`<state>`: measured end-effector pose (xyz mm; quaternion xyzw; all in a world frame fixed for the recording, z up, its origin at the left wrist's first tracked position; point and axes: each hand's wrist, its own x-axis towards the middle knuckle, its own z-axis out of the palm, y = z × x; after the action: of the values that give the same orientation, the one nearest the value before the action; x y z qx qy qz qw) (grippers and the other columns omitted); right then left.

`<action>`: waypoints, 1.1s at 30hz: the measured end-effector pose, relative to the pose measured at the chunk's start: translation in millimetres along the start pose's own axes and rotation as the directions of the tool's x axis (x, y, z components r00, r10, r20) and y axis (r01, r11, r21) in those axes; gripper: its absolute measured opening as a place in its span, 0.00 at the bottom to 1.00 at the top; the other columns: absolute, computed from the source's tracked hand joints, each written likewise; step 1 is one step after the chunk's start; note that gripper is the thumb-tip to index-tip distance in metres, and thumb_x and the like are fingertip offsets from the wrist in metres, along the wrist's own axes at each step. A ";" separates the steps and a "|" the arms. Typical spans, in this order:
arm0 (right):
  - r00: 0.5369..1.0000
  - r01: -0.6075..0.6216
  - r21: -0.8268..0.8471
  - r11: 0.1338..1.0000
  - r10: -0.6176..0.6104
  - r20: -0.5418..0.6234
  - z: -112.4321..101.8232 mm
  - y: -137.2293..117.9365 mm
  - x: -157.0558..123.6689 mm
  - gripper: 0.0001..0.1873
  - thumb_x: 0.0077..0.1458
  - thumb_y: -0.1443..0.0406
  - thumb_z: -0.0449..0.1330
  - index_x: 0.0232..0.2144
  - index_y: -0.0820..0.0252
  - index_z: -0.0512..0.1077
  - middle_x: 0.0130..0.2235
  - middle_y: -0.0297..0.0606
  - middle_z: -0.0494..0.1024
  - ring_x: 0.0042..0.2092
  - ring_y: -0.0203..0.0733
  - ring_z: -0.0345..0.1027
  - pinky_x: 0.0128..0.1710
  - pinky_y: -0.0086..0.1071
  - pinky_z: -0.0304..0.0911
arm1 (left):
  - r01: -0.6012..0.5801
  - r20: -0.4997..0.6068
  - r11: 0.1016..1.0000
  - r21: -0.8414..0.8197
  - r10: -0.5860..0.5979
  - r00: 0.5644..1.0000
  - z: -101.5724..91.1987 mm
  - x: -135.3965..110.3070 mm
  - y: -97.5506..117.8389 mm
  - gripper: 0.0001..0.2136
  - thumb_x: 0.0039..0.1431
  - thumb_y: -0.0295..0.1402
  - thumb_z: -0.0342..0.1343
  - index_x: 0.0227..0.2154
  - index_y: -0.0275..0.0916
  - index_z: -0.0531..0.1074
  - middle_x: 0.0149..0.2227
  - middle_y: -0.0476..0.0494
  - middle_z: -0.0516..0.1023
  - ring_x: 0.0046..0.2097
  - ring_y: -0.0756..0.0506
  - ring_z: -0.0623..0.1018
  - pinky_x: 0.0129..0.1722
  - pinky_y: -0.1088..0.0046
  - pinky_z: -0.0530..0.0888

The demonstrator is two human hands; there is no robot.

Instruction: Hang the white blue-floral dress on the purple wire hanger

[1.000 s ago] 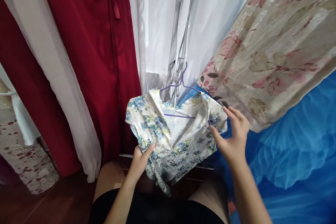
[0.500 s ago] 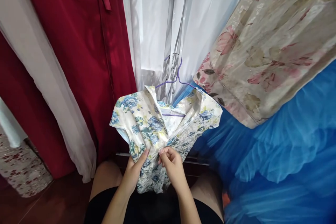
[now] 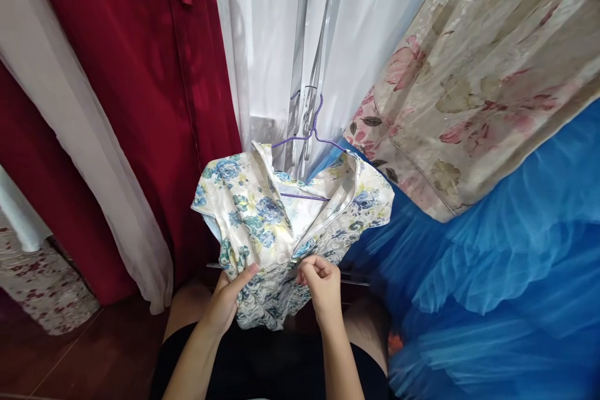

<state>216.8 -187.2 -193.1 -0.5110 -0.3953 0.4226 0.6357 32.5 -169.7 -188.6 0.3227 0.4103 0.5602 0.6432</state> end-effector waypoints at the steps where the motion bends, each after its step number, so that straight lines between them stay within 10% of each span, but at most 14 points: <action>1: 0.999 -0.020 0.000 1.000 0.020 0.047 1.3 -0.2 0.0 0.11 0.52 0.65 0.61 0.19 0.59 0.70 0.18 0.33 0.72 0.23 0.36 0.60 0.26 0.30 0.54 | 0.009 0.022 1.000 0.004 -0.009 1.000 -0.1 0.0 -0.1 0.37 0.46 0.42 0.74 0.60 0.41 0.72 0.58 0.38 0.78 0.65 0.31 0.70 0.67 0.54 0.64; 9: 0.991 0.015 0.001 1.000 -0.014 0.134 10.8 0.1 -4.7 0.14 0.60 0.57 0.63 0.28 0.59 0.70 0.22 0.31 0.71 0.25 0.35 0.60 0.28 0.30 0.55 | 0.113 0.156 0.992 -0.051 -0.104 0.982 16.2 -2.8 -9.1 0.32 0.50 0.43 0.72 0.57 0.36 0.75 0.56 0.35 0.79 0.63 0.30 0.72 0.64 0.52 0.69; 20: 0.995 -0.089 0.210 0.974 0.098 -0.029 -12.9 9.5 -7.6 0.13 0.53 0.62 0.63 0.21 0.58 0.67 0.18 0.29 0.66 0.22 0.33 0.51 0.25 0.30 0.46 | -0.092 -0.268 0.989 -0.112 0.059 0.962 -13.6 42.0 -9.0 0.16 0.51 0.32 0.67 0.44 0.38 0.77 0.45 0.39 0.81 0.53 0.36 0.78 0.56 0.58 0.74; 22: 0.990 -0.141 0.283 0.949 0.142 0.018 -12.8 11.7 -8.9 0.13 0.51 0.64 0.63 0.19 0.57 0.65 0.18 0.28 0.64 0.22 0.32 0.51 0.25 0.29 0.45 | -0.294 -0.330 0.954 0.062 0.297 0.896 -17.7 39.9 -14.5 0.19 0.49 0.34 0.70 0.45 0.38 0.76 0.43 0.42 0.79 0.50 0.40 0.78 0.54 0.62 0.74; 25: 0.967 -0.250 0.350 0.903 0.219 0.126 -8.7 14.3 -11.1 0.12 0.49 0.64 0.63 0.19 0.57 0.64 0.16 0.27 0.63 0.21 0.31 0.50 0.24 0.29 0.45 | -0.569 -0.322 0.677 0.466 0.729 0.604 -14.9 26.8 -27.1 0.17 0.52 0.35 0.68 0.45 0.39 0.74 0.41 0.45 0.74 0.45 0.44 0.75 0.49 0.67 0.73; 26: 0.956 -0.288 0.350 0.891 0.248 0.154 -6.6 14.2 -11.9 0.10 0.48 0.64 0.62 0.20 0.58 0.65 0.16 0.27 0.64 0.20 0.31 0.50 0.23 0.28 0.44 | -0.591 -0.216 0.577 0.564 0.793 0.569 -11.0 21.4 -33.1 0.14 0.56 0.35 0.66 0.44 0.40 0.74 0.41 0.45 0.74 0.44 0.44 0.75 0.48 0.67 0.73; 29: 0.936 -0.338 0.282 0.898 0.288 0.202 -0.7 9.6 -13.9 0.07 0.48 0.63 0.61 0.22 0.59 0.70 0.15 0.29 0.67 0.17 0.30 0.52 0.22 0.28 0.43 | -0.611 0.187 0.465 0.641 0.677 0.712 6.5 8.7 -56.2 0.08 0.62 0.32 0.58 0.44 0.41 0.75 0.44 0.41 0.75 0.48 0.41 0.76 0.50 0.64 0.73; 33: 0.946 -0.280 0.139 0.950 0.249 0.206 -1.3 0.9 -18.2 0.10 0.49 0.62 0.63 0.20 0.61 0.72 0.12 0.29 0.65 0.15 0.30 0.51 0.20 0.28 0.41 | -0.587 0.335 0.545 0.599 0.494 0.802 26.5 4.5 -83.1 0.07 0.65 0.31 0.53 0.44 0.41 0.72 0.43 0.40 0.77 0.47 0.41 0.78 0.48 0.65 0.74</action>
<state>211.9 -204.7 -195.5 -0.4632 -0.3438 0.5816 0.5736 94.1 -177.8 -250.0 0.6789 0.4233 0.5197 0.2998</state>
